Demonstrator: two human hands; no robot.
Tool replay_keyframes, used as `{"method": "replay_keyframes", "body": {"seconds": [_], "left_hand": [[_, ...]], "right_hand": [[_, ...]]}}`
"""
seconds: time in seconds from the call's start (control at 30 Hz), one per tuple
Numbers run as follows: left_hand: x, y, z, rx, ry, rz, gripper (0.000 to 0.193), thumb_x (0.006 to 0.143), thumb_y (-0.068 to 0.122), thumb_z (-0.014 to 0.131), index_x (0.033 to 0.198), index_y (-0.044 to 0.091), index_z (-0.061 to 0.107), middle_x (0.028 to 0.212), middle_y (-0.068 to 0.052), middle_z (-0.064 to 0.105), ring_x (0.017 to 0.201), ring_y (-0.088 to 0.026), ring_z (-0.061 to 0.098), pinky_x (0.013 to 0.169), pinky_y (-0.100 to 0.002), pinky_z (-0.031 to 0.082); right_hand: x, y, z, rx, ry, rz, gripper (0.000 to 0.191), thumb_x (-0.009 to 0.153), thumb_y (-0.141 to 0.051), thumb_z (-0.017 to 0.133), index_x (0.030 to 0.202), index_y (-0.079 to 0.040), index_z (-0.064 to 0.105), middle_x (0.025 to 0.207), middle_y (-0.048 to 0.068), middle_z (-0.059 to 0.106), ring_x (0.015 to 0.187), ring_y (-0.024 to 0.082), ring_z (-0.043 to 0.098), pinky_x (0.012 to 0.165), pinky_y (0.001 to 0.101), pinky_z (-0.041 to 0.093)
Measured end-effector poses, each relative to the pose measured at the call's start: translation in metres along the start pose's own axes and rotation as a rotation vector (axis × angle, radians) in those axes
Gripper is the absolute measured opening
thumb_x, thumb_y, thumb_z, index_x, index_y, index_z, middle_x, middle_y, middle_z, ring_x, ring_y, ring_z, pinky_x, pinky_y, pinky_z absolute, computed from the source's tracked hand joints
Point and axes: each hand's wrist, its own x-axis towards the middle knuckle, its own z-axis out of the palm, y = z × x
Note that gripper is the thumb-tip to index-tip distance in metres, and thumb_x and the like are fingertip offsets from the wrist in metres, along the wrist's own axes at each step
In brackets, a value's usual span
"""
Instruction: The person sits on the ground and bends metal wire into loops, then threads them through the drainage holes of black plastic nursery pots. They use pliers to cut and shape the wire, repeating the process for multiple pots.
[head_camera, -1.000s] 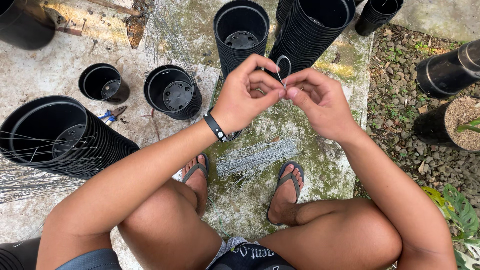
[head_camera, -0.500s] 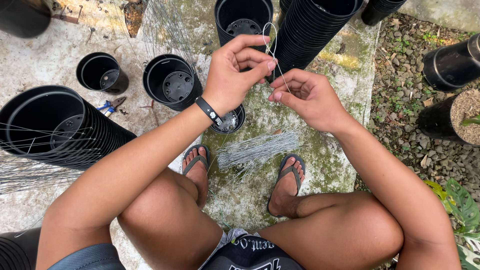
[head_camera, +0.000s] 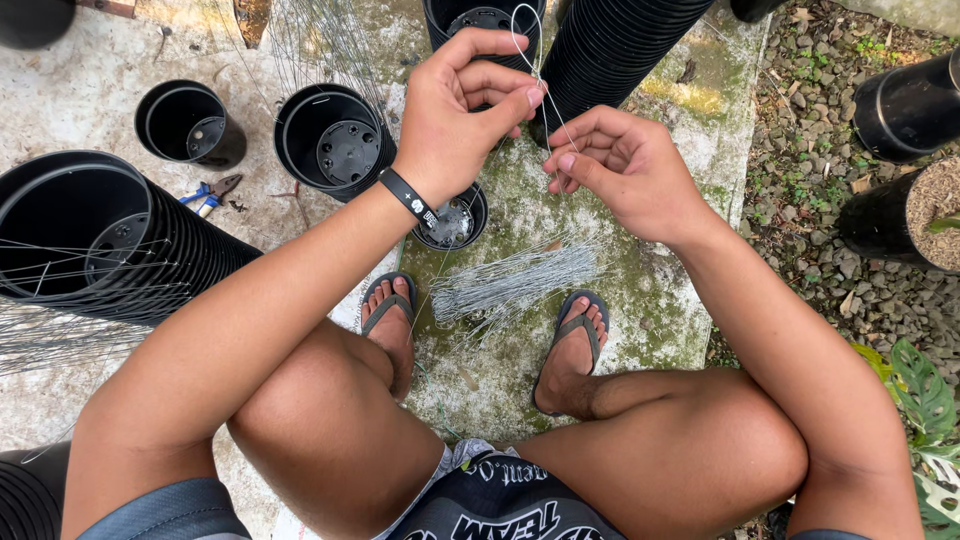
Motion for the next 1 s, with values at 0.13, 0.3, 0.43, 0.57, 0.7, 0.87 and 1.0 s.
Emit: {"method": "replay_keyframes", "body": {"seconds": [0.13, 0.3, 0.43, 0.57, 0.7, 0.87, 1.0], "left_hand": [[0.0, -0.004, -0.002, -0.003, 0.005, 0.016, 0.039, 0.102, 0.003, 0.075, 0.136, 0.001, 0.055, 0.107, -0.011, 0.079, 0.092, -0.011, 0.076, 0.073, -0.025, 0.063], [0.001, -0.009, -0.005, -0.016, 0.008, 0.03, 0.038, 0.104, 0.003, 0.074, 0.136, 0.0, 0.055, 0.108, -0.011, 0.08, 0.092, -0.011, 0.077, 0.073, -0.026, 0.064], [0.002, -0.011, -0.006, -0.039, 0.018, 0.019, 0.038, 0.103, 0.004, 0.075, 0.136, 0.0, 0.055, 0.107, -0.011, 0.08, 0.092, -0.011, 0.077, 0.072, -0.026, 0.064], [0.003, -0.014, -0.006, -0.058, 0.033, -0.006, 0.039, 0.102, 0.005, 0.075, 0.135, 0.001, 0.055, 0.107, -0.011, 0.079, 0.091, -0.011, 0.077, 0.072, -0.026, 0.065], [0.005, -0.021, -0.009, -0.142, 0.087, -0.04, 0.038, 0.101, 0.007, 0.075, 0.134, 0.001, 0.056, 0.108, -0.012, 0.078, 0.092, -0.013, 0.077, 0.074, -0.028, 0.067], [0.007, -0.031, -0.014, -0.19, 0.157, -0.03, 0.036, 0.101, 0.01, 0.075, 0.131, 0.001, 0.057, 0.108, -0.011, 0.078, 0.094, -0.015, 0.077, 0.078, -0.029, 0.068], [0.008, -0.034, -0.017, -0.175, 0.186, -0.04, 0.034, 0.101, 0.011, 0.075, 0.129, 0.001, 0.06, 0.109, -0.01, 0.079, 0.097, -0.015, 0.077, 0.08, -0.029, 0.069]], "right_hand": [[0.0, -0.001, 0.0, -0.02, -0.024, -0.034, 0.019, 0.106, -0.003, 0.06, 0.123, 0.003, 0.061, 0.112, 0.014, 0.074, 0.099, 0.018, 0.074, 0.084, 0.0302, 0.06], [0.001, -0.001, 0.001, -0.013, -0.021, -0.027, 0.021, 0.107, -0.005, 0.057, 0.126, 0.003, 0.059, 0.117, 0.016, 0.073, 0.107, 0.022, 0.075, 0.087, 0.0323, 0.062], [0.001, 0.0, 0.001, 0.005, -0.025, -0.02, 0.022, 0.107, -0.005, 0.057, 0.127, 0.003, 0.058, 0.118, 0.017, 0.073, 0.107, 0.023, 0.075, 0.088, 0.0333, 0.062], [0.001, 0.002, 0.0, 0.028, -0.036, -0.017, 0.022, 0.108, -0.005, 0.057, 0.128, 0.003, 0.057, 0.12, 0.017, 0.072, 0.106, 0.022, 0.074, 0.088, 0.0336, 0.062], [0.001, 0.005, 0.003, 0.009, -0.053, -0.004, 0.023, 0.106, -0.005, 0.058, 0.128, 0.003, 0.057, 0.121, 0.017, 0.073, 0.104, 0.022, 0.074, 0.086, 0.0332, 0.061], [0.003, 0.006, 0.005, 0.01, -0.053, 0.007, 0.023, 0.107, -0.006, 0.059, 0.129, 0.003, 0.057, 0.122, 0.018, 0.073, 0.103, 0.021, 0.073, 0.086, 0.0335, 0.06], [0.003, 0.005, 0.006, -0.017, -0.059, 0.002, 0.023, 0.107, -0.006, 0.057, 0.129, 0.002, 0.056, 0.122, 0.018, 0.073, 0.104, 0.022, 0.074, 0.086, 0.0337, 0.06]]}}
